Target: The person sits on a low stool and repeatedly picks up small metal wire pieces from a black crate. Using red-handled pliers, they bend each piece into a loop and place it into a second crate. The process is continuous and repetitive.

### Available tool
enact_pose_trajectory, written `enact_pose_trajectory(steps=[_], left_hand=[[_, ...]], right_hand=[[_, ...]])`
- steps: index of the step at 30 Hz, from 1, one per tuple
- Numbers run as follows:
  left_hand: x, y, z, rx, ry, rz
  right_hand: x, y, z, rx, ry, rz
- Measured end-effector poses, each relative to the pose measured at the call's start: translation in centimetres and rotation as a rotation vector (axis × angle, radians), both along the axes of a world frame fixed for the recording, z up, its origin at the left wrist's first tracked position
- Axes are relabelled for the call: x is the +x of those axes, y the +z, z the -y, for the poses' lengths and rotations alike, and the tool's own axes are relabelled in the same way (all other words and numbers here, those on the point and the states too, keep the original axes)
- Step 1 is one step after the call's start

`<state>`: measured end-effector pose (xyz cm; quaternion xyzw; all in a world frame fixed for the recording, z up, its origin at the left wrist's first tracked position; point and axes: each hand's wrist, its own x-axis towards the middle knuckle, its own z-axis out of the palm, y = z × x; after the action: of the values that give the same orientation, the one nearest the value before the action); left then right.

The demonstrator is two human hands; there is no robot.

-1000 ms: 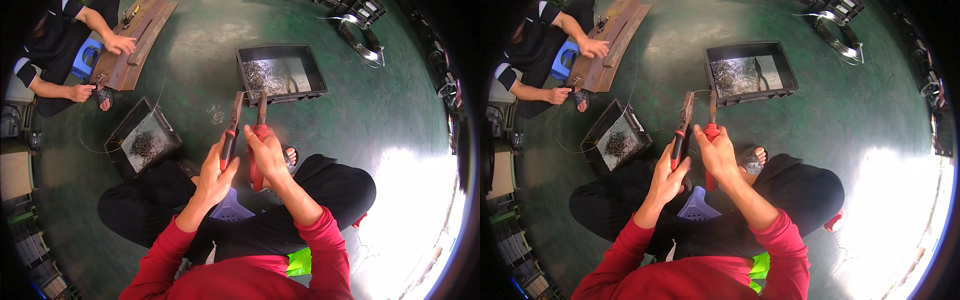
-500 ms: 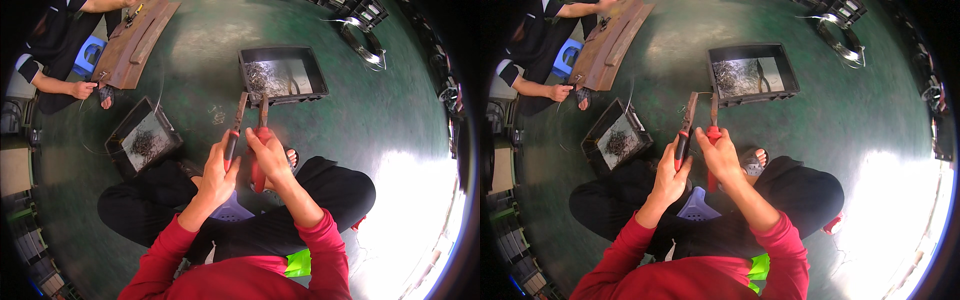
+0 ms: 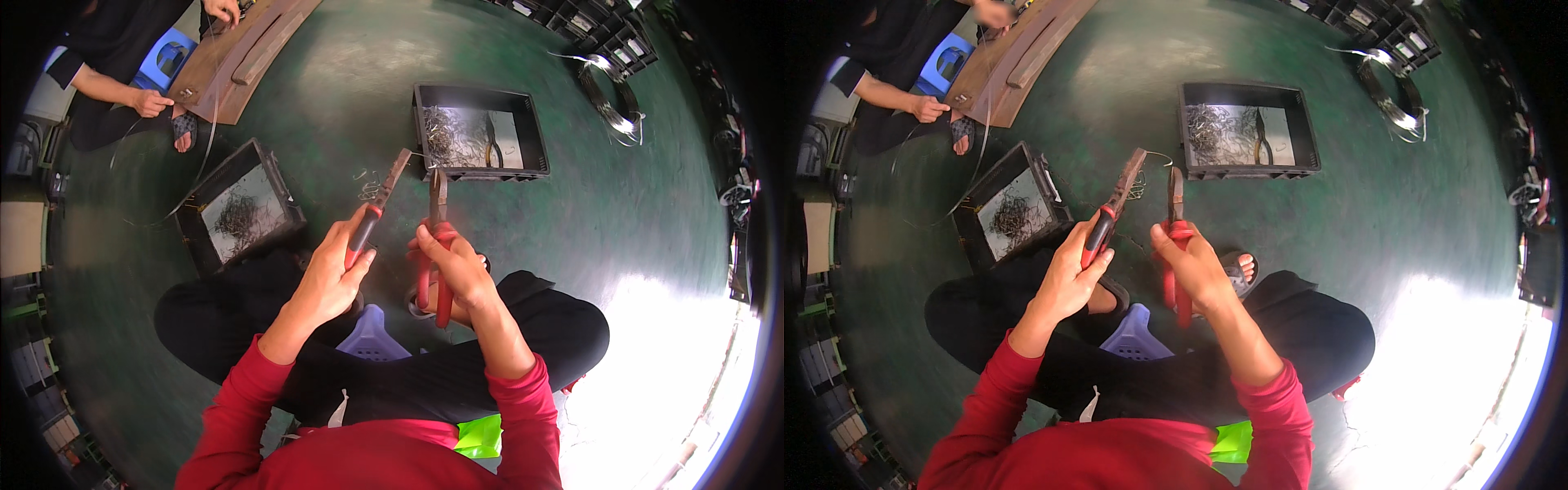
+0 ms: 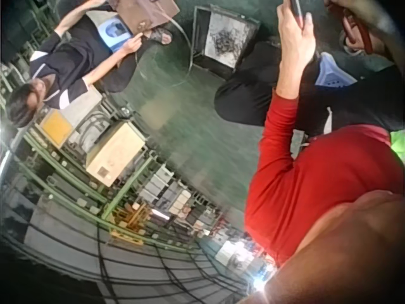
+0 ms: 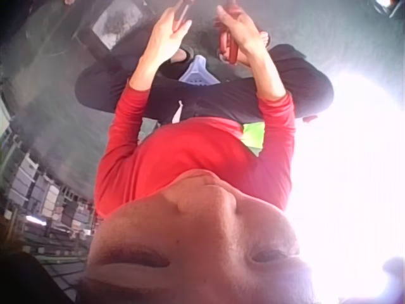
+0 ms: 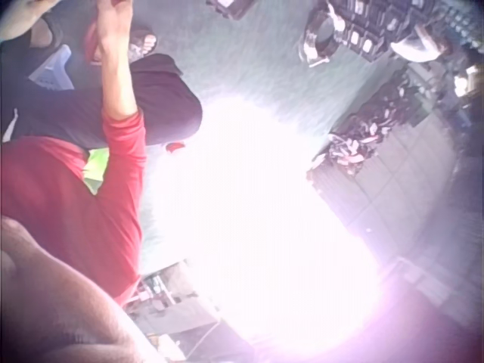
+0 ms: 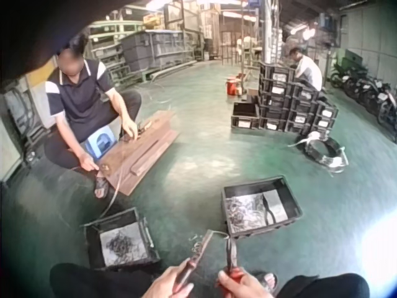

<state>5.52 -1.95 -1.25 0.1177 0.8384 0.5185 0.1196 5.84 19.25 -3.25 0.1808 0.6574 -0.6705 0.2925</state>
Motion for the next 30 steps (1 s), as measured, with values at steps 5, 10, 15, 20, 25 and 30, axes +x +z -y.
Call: enact_pose_trajectory(steps=[5,10,15,20,25,30], left_hand=[[0.0,0.2,0.4,-0.027,-0.058,0.012],[0.2,0.3,0.2,-0.018,-0.075,0.057],[0.1,0.3,0.2,-0.026,-0.080,0.071],[0.0,0.3,0.4,-0.022,-0.085,0.063],[-0.1,0.3,0.3,-0.044,-0.075,0.044],[0.2,0.2,-0.4,-0.103,-0.023,0.051]], right_hand=[[0.0,0.9,0.6,-0.076,-0.036,-0.037],[-0.1,0.9,0.7,-0.093,-0.074,-0.017],[-0.1,0.9,0.7,-0.129,-0.111,-0.039],[0.0,1.2,0.8,-0.190,-0.206,0.014],[-0.5,0.6,0.6,0.063,-0.106,-0.009],[-0.8,-0.6,0.8,0.457,-0.069,-0.091]])
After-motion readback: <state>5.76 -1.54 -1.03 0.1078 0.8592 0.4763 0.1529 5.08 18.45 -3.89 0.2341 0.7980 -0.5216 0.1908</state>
